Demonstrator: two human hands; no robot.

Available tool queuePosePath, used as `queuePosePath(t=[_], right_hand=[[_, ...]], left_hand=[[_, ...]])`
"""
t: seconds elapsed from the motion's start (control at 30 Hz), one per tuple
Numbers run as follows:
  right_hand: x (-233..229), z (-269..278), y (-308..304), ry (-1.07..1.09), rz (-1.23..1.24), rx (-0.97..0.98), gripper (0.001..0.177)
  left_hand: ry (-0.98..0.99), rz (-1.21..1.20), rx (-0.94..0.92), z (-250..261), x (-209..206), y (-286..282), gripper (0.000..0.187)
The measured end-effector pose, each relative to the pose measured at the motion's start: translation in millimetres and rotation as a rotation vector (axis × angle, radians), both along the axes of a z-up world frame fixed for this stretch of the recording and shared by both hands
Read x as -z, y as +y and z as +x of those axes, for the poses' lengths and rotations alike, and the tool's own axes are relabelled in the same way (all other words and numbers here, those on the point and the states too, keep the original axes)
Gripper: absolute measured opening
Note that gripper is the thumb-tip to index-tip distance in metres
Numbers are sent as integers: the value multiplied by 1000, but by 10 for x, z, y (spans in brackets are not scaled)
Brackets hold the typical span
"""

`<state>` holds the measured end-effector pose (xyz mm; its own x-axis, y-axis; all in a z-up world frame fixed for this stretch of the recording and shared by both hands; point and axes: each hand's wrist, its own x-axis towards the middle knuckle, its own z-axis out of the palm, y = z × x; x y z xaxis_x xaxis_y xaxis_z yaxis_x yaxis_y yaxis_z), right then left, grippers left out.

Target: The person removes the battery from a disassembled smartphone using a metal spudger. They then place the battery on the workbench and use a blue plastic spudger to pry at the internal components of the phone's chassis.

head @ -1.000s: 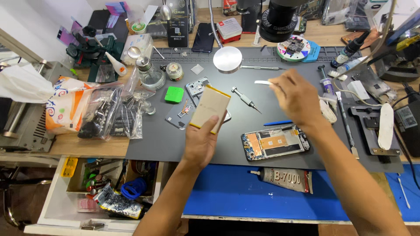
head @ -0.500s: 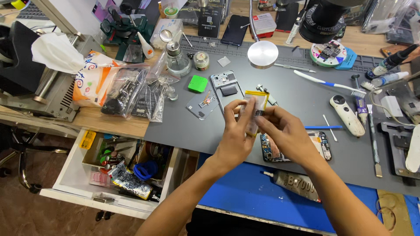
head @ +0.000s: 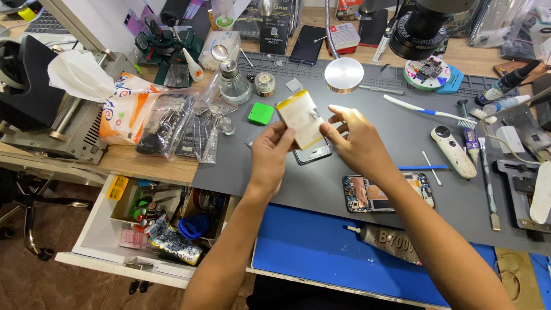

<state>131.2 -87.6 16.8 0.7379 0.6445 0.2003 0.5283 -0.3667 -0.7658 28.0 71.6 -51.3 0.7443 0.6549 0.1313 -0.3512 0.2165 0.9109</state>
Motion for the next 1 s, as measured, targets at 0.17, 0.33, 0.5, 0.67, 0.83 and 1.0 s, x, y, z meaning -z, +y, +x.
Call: queuePosePath(t=[0.17,0.33,0.5,0.67,0.83,1.0], right_hand=[[91,-253,227,-372,-251,28,86],[402,-295,426,-528,-474,107,115],[532,-150,456,-440,-513,168,114],[409,-74,373,-373,-429,176,116],[395,-106,320,-381,-357,213,110],[308,-150,280,-354,-317,220,104]], left_hand=[[-56,17,-287,-199,-284,435,20],[-50,-3,-460,-276,-365,613,24],[-55,-28,-474,-269,-347,623,24],[-66,-133,-362,-309,-398,627,19],[-125,-417,-136,-295,-267,689,18],[-124,-478,-50,-254,-99,828,20]])
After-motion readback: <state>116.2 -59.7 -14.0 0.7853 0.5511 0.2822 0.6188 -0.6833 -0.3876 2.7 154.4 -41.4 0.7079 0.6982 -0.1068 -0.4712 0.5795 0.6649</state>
